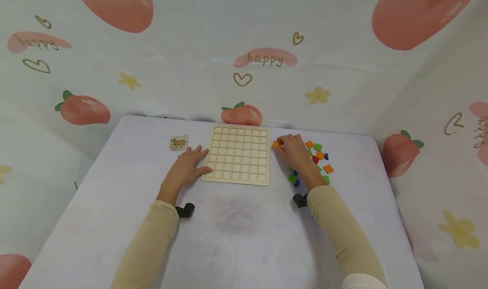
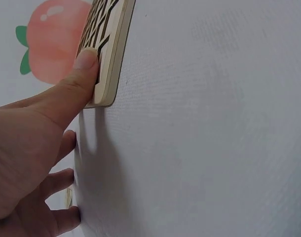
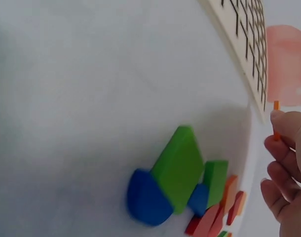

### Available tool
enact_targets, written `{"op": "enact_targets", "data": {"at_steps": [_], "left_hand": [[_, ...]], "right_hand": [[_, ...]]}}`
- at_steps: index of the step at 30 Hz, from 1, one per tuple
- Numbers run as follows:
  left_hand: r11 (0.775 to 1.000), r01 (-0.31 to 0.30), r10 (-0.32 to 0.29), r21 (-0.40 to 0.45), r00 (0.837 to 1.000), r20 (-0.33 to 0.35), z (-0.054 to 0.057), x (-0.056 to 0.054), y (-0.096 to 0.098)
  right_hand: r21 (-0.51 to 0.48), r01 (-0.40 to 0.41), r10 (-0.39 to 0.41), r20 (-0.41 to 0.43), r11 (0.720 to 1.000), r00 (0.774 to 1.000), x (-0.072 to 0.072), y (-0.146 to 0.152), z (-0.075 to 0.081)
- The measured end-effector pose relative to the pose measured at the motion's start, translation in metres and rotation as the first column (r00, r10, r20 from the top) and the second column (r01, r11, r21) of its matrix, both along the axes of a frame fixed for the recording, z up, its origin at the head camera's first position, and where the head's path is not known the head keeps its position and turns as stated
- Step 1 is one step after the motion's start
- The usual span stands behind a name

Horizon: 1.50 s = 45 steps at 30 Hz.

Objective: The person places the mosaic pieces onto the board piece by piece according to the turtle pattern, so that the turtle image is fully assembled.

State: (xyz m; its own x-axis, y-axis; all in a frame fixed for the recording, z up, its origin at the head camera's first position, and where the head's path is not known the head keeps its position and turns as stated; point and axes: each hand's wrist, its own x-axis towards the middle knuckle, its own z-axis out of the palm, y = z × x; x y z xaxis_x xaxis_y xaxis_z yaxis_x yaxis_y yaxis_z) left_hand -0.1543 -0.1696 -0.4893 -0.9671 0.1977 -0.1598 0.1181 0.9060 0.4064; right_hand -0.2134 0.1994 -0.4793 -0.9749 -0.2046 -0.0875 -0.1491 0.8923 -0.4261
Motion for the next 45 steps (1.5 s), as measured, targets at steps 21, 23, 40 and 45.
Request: {"op": "enact_targets", "data": {"at_steps": [21,23,40,45], "left_hand": [[1.0,0.002,-0.002,0.014,1.0,0.01,0.001,-0.001,-0.001],[1.0,0.004,-0.004,0.021,1.0,0.011,0.001,-0.001,-0.002],[1.0,0.015,-0.016,0.021,0.999,0.049,0.002,-0.004,-0.003],[1.0,0.014,-0.015,0.019,0.998,0.06,0.001,-0.004,-0.004]], "right_hand": [[-0.178,-0.117,0.107,-0.068,0.977,0.992,-0.016,-0.055,0.008],[-0.186,-0.127,0.118,-0.062,0.974,0.991,-0.018,-0.063,0.006],[-0.244,-0.233,0.23,-0.041,0.942,0.972,-0.026,-0.118,-0.006],[-0.257,-0.239,0.236,-0.043,0.936,0.971,-0.027,-0.136,-0.007]]}}
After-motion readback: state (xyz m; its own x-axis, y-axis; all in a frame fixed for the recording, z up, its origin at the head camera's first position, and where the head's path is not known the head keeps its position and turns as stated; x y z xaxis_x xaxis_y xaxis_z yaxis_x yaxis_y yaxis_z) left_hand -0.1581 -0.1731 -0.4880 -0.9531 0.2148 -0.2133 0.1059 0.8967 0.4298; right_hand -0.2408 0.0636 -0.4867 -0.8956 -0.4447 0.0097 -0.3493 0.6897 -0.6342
